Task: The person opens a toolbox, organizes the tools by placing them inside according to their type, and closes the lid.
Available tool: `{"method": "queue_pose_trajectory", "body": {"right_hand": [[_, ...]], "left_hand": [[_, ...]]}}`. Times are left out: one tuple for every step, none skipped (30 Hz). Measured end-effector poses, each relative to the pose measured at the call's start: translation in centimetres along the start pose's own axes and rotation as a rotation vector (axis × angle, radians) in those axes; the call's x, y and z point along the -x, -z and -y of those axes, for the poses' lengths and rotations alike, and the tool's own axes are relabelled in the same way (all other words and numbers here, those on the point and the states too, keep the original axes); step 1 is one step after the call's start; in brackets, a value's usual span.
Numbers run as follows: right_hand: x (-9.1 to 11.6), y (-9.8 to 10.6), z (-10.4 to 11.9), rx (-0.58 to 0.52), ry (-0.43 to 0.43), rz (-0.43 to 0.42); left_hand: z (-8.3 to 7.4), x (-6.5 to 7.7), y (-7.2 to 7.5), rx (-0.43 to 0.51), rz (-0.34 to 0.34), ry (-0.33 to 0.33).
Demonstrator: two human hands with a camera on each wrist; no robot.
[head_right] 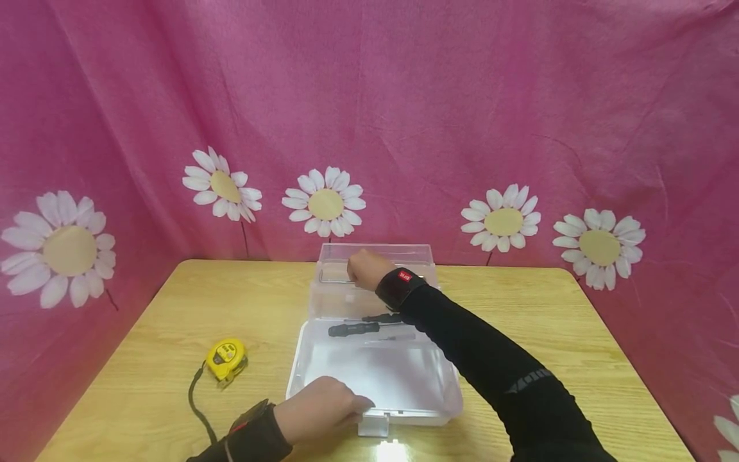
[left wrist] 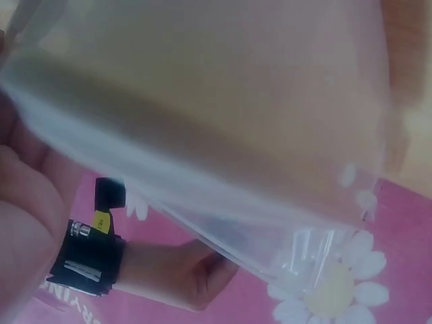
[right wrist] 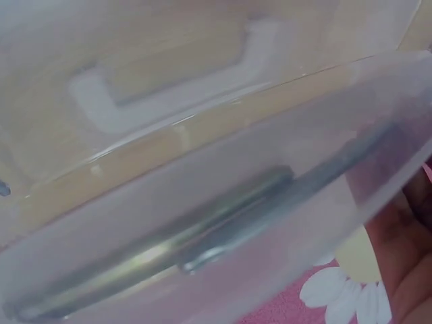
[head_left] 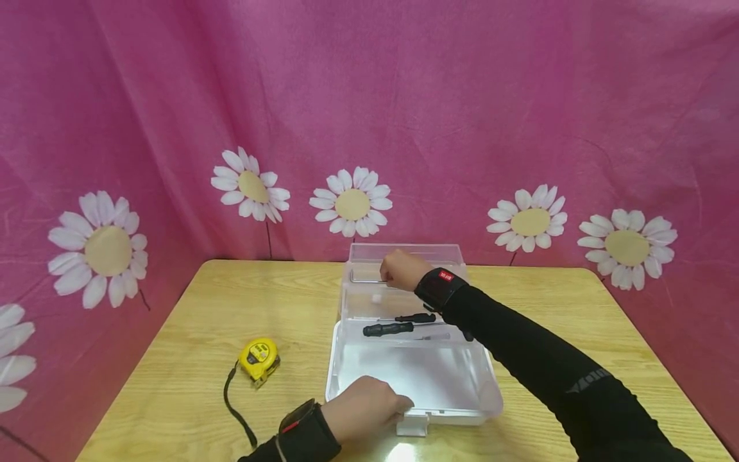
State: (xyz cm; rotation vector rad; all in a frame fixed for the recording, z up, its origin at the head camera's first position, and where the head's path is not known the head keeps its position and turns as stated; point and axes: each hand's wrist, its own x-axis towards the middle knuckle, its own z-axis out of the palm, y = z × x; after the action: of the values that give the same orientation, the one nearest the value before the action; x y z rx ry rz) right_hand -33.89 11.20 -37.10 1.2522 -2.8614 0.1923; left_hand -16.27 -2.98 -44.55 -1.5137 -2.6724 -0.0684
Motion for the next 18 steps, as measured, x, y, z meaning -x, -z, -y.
{"method": "queue_pose_trajectory", "body": {"right_hand": [[0.0, 0.0, 0.1, -0.001, 0.001, 0.003], [0.0, 0.0, 0.1, -0.002, 0.001, 0.005], [0.0, 0.0, 0.1, -0.008, -0.004, 0.01], [-0.1, 0.0, 0.0, -0.012, -0.007, 0.014], [-0.1, 0.0, 0.0, -0.017, -0.008, 0.016], [-0.1, 0.1, -0.1, -0.023, -0.006, 0.016], [-0.1, 0.1, -0.2, -0.033, -0.007, 0.019], [0.0, 0.3, -0.3, -0.046, -0.006, 0.014], [0.2, 0.4, -0.5, -0.064, -0.015, 0.003], [0.4, 0.6, -0.6, -0.08, -0.023, -0.011], [0.7, 0.8, -0.8, -0.098, -0.031, -0.029], [1.1, 1.1, -1.0, -0.117, -0.041, -0.05], [1.6, 1.4, -1.1, -0.136, -0.054, -0.072], [2.1, 1.8, -1.2, -0.15, -0.066, -0.097], [2.8, 2.1, -1.3, -0.164, -0.083, -0.118], [3.4, 2.4, -1.3, -0.174, -0.093, -0.136], [4.1, 2.7, -1.3, -0.179, -0.098, -0.154], [4.9, 2.8, -1.2, -0.179, -0.107, -0.17]], "left_hand": [[0.0, 0.0, 0.0, 0.015, 0.005, 0.004], [0.0, 0.0, 0.1, 0.029, 0.009, 0.005], [0.1, -0.1, 0.1, 0.046, 0.013, 0.005], [0.1, -0.1, 0.2, 0.053, 0.01, 0.004], [0.1, -0.1, 0.2, 0.057, 0.004, 0.002], [0.2, -0.2, 0.2, 0.058, -0.001, 0.0], [0.2, -0.2, 0.2, 0.057, -0.006, -0.002], [0.2, -0.2, 0.2, 0.054, -0.014, -0.005], [0.2, -0.1, 0.2, 0.053, -0.023, -0.006], [0.1, -0.1, 0.1, 0.051, -0.03, -0.008], [0.1, -0.1, 0.1, 0.05, -0.037, -0.01], [0.1, -0.1, 0.0, 0.047, -0.046, -0.013], [0.1, 0.0, -0.1, 0.045, -0.057, -0.017], [0.1, 0.1, -0.2, 0.045, -0.069, -0.02], [0.2, 0.1, -0.3, 0.045, -0.08, -0.021], [0.2, 0.2, -0.4, 0.044, -0.091, -0.022], [0.3, 0.3, -0.5, 0.046, -0.101, -0.023], [0.4, 0.4, -0.6, 0.05, -0.11, -0.025]]}}
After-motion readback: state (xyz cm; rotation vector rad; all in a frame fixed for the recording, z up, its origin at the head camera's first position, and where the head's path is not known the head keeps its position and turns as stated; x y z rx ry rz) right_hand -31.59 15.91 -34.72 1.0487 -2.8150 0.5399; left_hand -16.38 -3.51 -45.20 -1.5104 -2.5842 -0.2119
